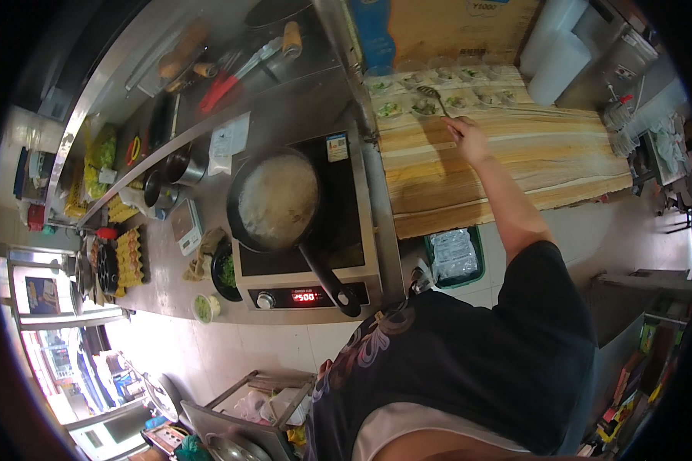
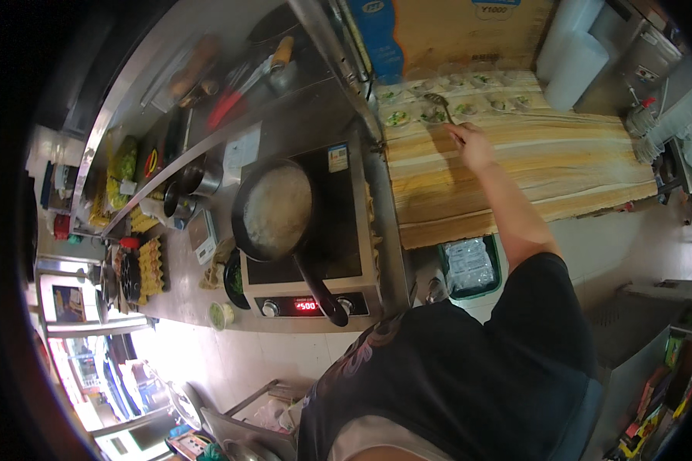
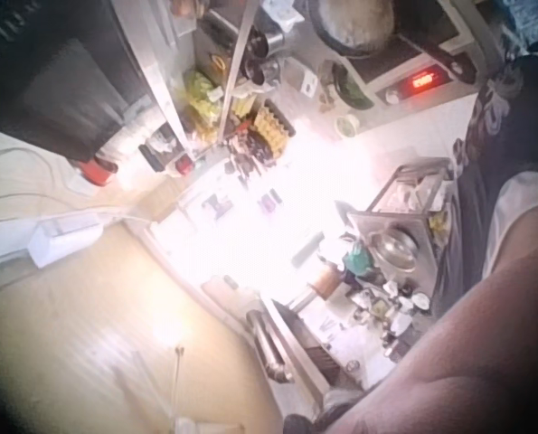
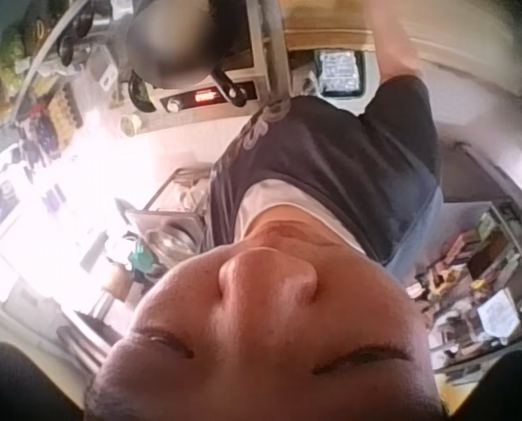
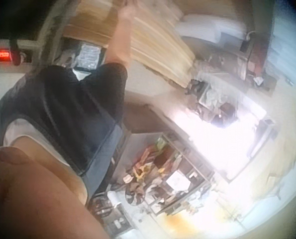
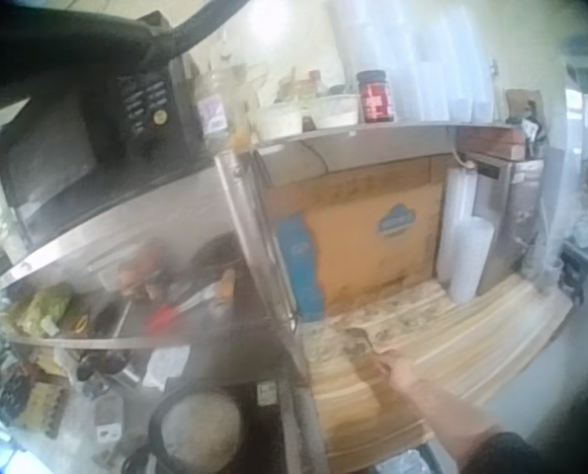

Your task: The person rinses corn in a strainer, then assembles a takeout meal by scooping rice into a bowl and adding vegetables, sauce, and sliced eggs. They place the bowl into a plastic bag, attach a receipt, and set it aside.

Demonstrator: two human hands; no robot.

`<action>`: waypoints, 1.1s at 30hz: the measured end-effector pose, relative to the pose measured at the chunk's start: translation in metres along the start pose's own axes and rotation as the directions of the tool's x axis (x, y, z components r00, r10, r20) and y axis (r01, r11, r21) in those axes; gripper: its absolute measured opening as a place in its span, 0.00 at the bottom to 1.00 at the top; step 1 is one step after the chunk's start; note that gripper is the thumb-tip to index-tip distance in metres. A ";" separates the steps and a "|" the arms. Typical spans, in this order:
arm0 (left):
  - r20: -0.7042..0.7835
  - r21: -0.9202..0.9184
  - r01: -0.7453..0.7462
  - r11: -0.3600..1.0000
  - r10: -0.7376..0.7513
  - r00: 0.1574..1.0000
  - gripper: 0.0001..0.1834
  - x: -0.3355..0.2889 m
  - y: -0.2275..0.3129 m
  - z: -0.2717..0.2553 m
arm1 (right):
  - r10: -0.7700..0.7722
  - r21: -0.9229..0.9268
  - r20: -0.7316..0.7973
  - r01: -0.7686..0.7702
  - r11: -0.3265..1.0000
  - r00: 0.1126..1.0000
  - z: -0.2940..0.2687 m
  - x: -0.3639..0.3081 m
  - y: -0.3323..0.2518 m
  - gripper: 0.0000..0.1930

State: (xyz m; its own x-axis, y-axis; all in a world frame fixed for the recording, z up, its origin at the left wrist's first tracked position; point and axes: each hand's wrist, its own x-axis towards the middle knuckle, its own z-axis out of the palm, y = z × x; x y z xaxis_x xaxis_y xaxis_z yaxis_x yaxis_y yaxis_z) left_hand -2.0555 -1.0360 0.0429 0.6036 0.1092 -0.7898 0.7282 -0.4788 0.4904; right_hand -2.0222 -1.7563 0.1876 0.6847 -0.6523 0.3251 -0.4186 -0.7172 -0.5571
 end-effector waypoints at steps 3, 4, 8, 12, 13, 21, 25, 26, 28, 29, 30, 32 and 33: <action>-0.001 -0.015 -0.013 1.000 0.013 1.000 0.17 -0.005 -0.004 0.000 | -0.197 0.125 -0.225 0.229 0.965 0.954 -0.020 -0.023 -0.025 0.13; -0.006 -0.026 -0.018 1.000 0.017 1.000 0.16 -0.007 -0.005 0.000 | -0.222 0.145 -0.291 0.273 0.951 0.930 -0.029 -0.033 -0.042 0.13; -0.016 -0.070 -0.026 0.997 0.025 1.000 0.16 -0.015 -0.006 0.006 | -0.421 0.268 -0.383 0.535 0.801 0.822 -0.065 -0.076 -0.129 0.10; -0.010 -0.127 -0.048 0.991 0.047 0.999 0.16 -0.012 -0.014 0.010 | -0.708 0.372 -0.083 0.681 0.631 0.701 -0.069 -0.062 -0.208 0.12; -0.008 -0.149 -0.063 0.987 0.063 0.998 0.15 -0.008 -0.019 0.009 | -0.740 0.336 0.050 0.686 0.645 0.671 -0.062 -0.052 -0.223 0.13; -0.045 0.011 -0.175 0.985 0.175 0.984 0.16 0.033 -0.055 -0.001 | -0.541 0.588 0.108 0.385 0.711 0.834 0.006 -0.026 -0.268 0.08; -0.065 -0.040 -0.078 0.996 0.076 0.995 0.17 0.020 -0.062 0.003 | -0.237 0.857 0.306 -0.158 0.491 0.922 0.008 -0.017 -0.262 0.11; -0.066 -0.042 -0.059 0.997 0.056 0.996 0.17 0.016 -0.064 0.003 | -0.206 0.863 0.334 -0.210 0.460 0.920 0.004 -0.014 -0.260 0.12; -0.064 -0.045 -0.027 0.999 0.024 0.998 0.17 0.009 -0.067 0.004 | -0.149 0.855 0.387 -0.294 0.428 0.910 -0.003 -0.010 -0.256 0.13; -0.065 -0.042 -0.016 0.999 0.013 0.998 0.18 0.008 -0.068 0.004 | -0.162 0.853 0.383 -0.281 0.439 0.909 -0.006 -0.010 -0.255 0.13; -0.064 -0.041 -0.010 0.999 0.007 0.998 0.18 0.008 -0.069 0.003 | -0.157 0.847 0.383 -0.278 0.453 0.910 -0.009 -0.011 -0.255 0.12; -0.063 -0.027 -0.017 0.999 0.015 0.998 0.18 0.013 -0.070 0.003 | -0.229 0.837 0.344 -0.187 0.515 0.910 -0.011 -0.016 -0.257 0.12; -0.064 -0.017 -0.030 0.999 0.029 0.998 0.19 0.018 -0.069 0.002 | -0.306 0.827 0.310 -0.097 0.553 0.900 -0.012 -0.020 -0.258 0.12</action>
State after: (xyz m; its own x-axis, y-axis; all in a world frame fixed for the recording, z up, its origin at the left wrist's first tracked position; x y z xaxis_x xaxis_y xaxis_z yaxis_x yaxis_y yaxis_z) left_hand -2.0955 -1.0026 -0.0062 0.6441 0.1502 -0.7500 0.7148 -0.4672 0.5203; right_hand -1.9346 -1.5607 0.3339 0.9294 -0.2916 0.2263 0.1957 -0.1305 -0.9719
